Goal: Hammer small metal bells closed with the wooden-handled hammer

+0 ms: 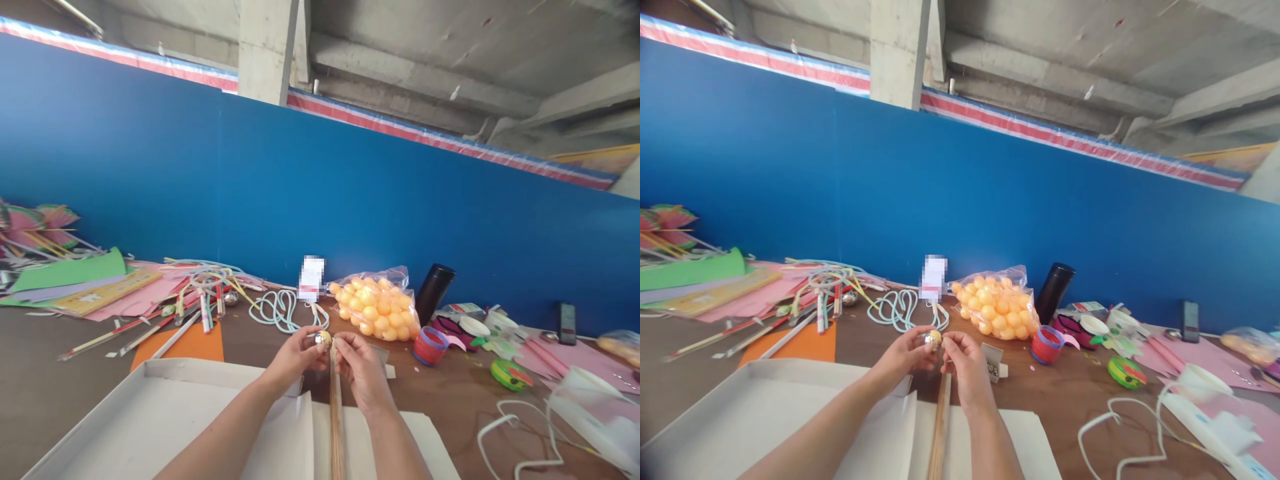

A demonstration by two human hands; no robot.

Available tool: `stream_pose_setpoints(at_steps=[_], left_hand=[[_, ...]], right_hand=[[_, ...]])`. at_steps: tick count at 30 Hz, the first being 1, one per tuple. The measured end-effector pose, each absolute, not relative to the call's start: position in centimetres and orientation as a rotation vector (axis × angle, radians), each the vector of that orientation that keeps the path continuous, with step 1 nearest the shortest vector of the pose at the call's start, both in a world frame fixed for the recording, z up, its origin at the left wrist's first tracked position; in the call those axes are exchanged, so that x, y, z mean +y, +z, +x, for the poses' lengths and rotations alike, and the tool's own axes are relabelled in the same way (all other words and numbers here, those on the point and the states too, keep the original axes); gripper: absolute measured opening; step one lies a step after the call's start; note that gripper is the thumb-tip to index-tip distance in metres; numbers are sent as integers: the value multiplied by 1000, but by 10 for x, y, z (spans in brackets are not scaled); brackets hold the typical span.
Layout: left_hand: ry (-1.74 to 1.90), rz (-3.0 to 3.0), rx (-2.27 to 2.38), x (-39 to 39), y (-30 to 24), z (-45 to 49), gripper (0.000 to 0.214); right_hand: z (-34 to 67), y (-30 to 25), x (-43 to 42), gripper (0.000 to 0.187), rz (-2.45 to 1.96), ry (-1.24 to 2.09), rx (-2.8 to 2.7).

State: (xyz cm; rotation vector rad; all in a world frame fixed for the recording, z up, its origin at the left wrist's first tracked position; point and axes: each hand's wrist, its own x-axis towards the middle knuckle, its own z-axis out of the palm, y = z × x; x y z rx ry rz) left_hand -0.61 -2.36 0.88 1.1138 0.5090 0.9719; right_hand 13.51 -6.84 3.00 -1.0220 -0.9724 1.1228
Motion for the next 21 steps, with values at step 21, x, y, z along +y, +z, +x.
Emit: stream_pose_setpoints(at_steps=[21], left_hand=[[929, 916, 353, -28, 19, -11, 34]], right_hand=[[133, 32, -70, 23, -983, 1183, -985]])
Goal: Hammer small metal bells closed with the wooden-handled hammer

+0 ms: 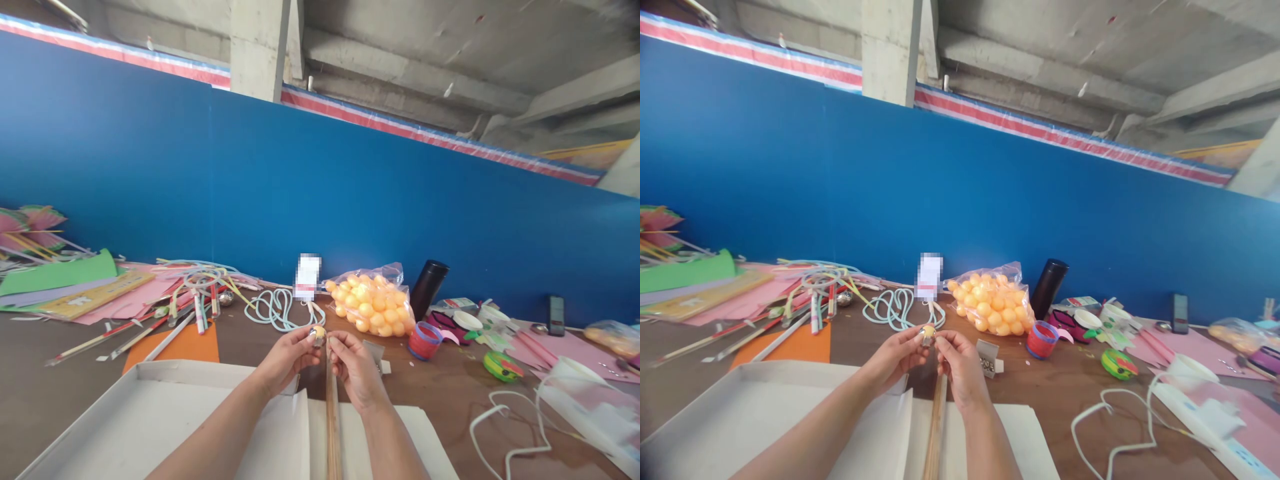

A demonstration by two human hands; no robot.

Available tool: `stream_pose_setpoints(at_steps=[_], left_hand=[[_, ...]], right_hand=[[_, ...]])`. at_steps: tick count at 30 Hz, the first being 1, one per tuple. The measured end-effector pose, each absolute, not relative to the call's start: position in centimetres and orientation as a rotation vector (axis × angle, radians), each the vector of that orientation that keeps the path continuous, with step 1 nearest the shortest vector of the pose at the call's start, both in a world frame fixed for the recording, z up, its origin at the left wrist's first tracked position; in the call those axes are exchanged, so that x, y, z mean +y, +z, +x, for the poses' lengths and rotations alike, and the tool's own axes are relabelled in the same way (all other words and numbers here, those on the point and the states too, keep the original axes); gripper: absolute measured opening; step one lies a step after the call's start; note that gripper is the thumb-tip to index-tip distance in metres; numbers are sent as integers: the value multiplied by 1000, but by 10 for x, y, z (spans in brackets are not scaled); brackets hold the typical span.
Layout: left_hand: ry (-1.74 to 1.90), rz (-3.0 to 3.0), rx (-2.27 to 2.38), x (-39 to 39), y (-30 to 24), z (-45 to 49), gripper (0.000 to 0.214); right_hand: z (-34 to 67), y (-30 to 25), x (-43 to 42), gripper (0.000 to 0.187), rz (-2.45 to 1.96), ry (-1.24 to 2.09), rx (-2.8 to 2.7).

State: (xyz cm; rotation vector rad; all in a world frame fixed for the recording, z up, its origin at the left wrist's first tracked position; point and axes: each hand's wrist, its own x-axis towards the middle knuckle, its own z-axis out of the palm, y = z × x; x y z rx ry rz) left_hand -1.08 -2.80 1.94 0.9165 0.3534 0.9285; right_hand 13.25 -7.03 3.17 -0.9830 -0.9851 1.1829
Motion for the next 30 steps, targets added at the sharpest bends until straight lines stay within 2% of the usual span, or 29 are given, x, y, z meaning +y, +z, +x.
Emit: stream_pose_setpoints(at_steps=[4, 7, 10, 24, 30], left_hand=[[947, 861, 359, -27, 19, -13, 32], [958, 830, 345, -26, 18, -14, 29], [972, 802, 329, -24, 17, -15, 28], [969, 766, 306, -24, 17, -15, 21], [988, 798, 316, -23, 15, -14, 22]], right_hand=[[132, 35, -75, 33, -1119, 850, -1181], [128, 39, -79, 32, -1174, 480, -1359], [125, 40, -82, 31, -1170, 270, -1484], [122, 34, -84, 40, -1250, 153, -1714], [125, 31, -83, 46, -1315, 3, -1811]])
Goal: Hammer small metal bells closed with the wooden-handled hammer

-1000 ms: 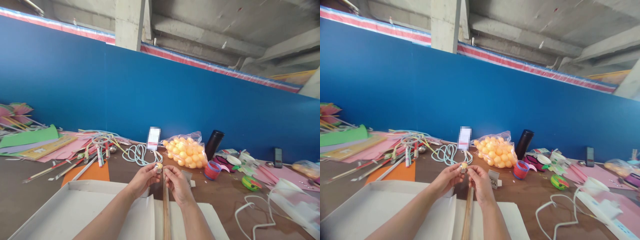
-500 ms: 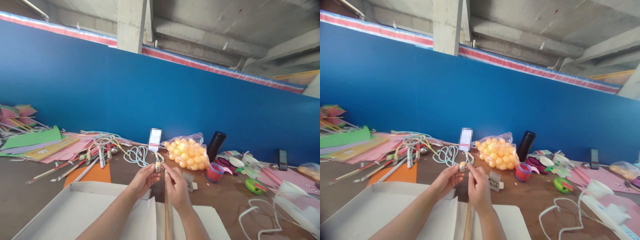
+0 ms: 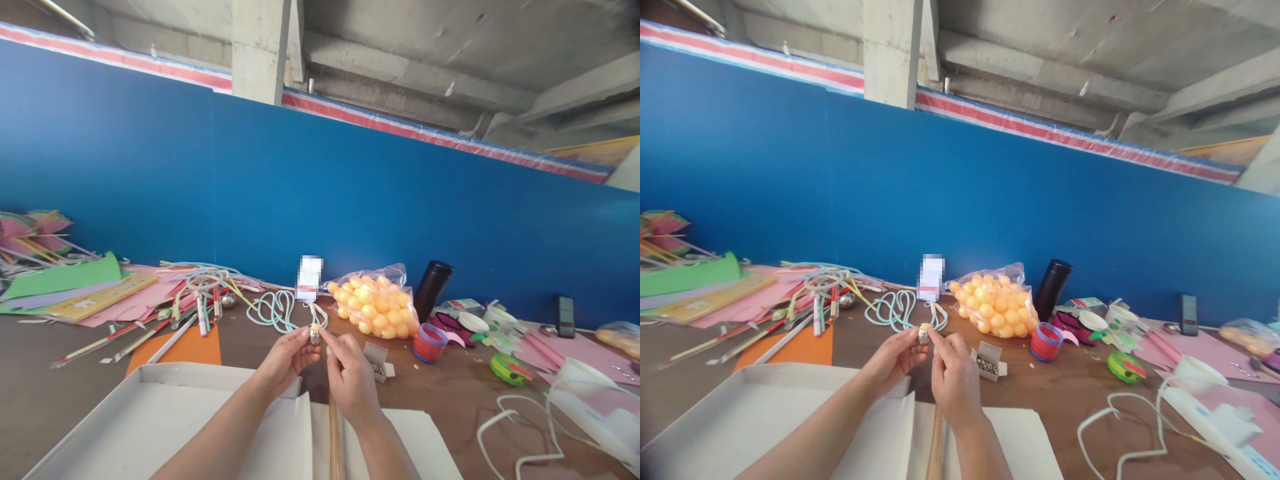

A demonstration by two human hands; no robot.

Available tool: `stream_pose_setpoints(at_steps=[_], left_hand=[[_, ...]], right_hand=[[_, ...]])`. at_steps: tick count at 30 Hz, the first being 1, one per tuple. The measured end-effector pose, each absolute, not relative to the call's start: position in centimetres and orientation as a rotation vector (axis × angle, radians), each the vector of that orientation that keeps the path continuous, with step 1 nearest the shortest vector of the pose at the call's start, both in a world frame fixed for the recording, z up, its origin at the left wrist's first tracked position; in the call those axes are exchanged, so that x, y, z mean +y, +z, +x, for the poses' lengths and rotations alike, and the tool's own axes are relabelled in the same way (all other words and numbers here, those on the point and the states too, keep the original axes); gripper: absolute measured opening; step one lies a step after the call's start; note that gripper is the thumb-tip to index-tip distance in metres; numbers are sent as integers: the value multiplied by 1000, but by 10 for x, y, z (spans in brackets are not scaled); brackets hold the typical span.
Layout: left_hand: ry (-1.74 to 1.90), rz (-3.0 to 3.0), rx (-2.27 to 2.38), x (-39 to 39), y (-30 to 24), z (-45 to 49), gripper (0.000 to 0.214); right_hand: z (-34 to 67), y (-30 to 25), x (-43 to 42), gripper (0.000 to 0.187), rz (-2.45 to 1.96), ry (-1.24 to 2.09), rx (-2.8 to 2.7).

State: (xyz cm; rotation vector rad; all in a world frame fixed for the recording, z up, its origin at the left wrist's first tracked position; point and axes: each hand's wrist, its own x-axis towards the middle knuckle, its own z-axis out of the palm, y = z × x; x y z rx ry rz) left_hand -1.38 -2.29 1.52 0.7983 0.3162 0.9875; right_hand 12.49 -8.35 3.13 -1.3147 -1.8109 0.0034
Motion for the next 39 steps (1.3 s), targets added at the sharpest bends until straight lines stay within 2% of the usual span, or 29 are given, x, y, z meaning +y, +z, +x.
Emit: stream_pose_setpoints(at_steps=[8, 12, 16, 21, 24, 39], left_hand=[[1093, 894, 415, -20, 11, -11, 28], [1130, 924, 448, -19, 10, -12, 31], [1131, 896, 411, -20, 12, -12, 32], [1088, 855, 387, -21, 14, -13, 34], [1069, 839, 372, -22, 14, -14, 33], [1016, 777, 283, -20, 14, -16, 28]], right_hand=[[116, 23, -80, 49, -1557, -322, -1888], [108, 17, -79, 48, -1612, -375, -1878], [106, 14, -79, 47, -1512, -227, -1789], [111, 19, -78, 39, -1269, 156, -1472], [114, 23, -80, 33, -1216, 277, -1413], [111, 25, -83, 39, -1244, 180, -1577]])
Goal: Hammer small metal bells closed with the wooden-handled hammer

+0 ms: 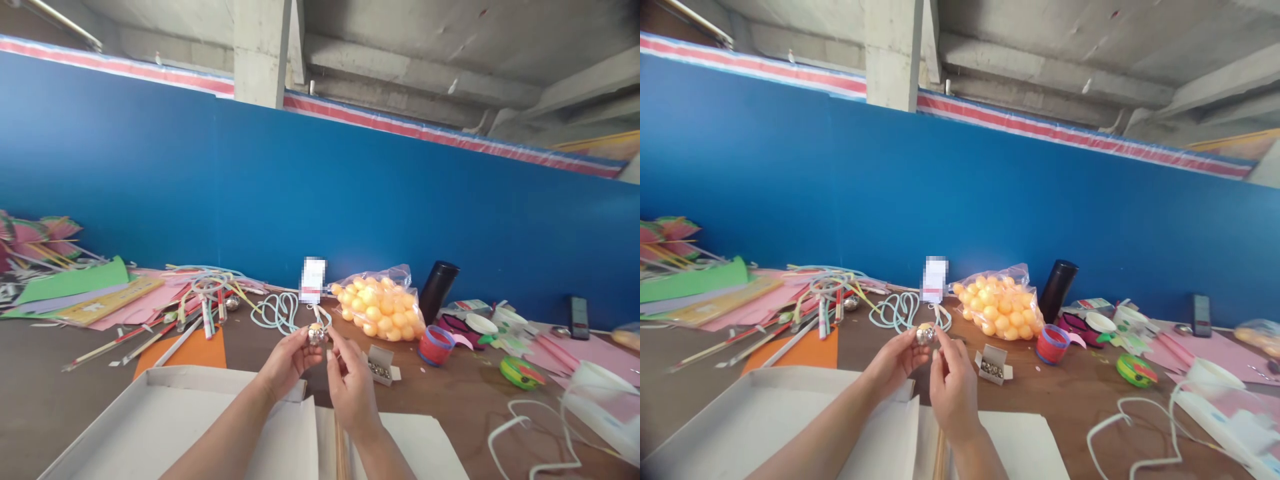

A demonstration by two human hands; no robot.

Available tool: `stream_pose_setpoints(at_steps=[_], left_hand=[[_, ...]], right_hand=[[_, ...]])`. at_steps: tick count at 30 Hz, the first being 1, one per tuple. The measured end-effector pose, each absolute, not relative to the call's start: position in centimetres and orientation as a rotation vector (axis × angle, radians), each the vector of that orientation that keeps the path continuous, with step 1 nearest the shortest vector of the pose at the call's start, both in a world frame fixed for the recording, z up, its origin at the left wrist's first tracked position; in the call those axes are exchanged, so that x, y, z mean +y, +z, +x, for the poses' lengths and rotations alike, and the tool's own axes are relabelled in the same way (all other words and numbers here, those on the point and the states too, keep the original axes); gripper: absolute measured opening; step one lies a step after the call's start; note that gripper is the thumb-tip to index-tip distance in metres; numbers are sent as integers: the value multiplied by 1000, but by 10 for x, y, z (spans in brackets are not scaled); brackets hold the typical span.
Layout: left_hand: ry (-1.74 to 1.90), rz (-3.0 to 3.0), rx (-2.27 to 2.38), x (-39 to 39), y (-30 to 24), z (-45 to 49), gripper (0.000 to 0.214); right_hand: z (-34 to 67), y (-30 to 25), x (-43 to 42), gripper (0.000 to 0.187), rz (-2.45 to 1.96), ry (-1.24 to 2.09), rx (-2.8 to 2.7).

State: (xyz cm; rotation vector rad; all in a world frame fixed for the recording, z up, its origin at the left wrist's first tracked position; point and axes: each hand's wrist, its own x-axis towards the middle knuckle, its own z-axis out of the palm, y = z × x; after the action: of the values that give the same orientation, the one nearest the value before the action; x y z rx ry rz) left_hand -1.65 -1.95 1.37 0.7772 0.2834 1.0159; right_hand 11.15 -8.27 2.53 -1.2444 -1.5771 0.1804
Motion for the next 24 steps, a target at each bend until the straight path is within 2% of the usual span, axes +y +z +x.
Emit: stream_pose_setpoints(at_steps=[6, 24], left_hand=[[965, 728, 268, -20, 16, -20, 35], [953, 840, 372, -22, 18, -16, 32]], right_hand=[[114, 28, -84, 36, -1210, 226, -1516], [111, 30, -86, 33, -1226, 265, -1508]])
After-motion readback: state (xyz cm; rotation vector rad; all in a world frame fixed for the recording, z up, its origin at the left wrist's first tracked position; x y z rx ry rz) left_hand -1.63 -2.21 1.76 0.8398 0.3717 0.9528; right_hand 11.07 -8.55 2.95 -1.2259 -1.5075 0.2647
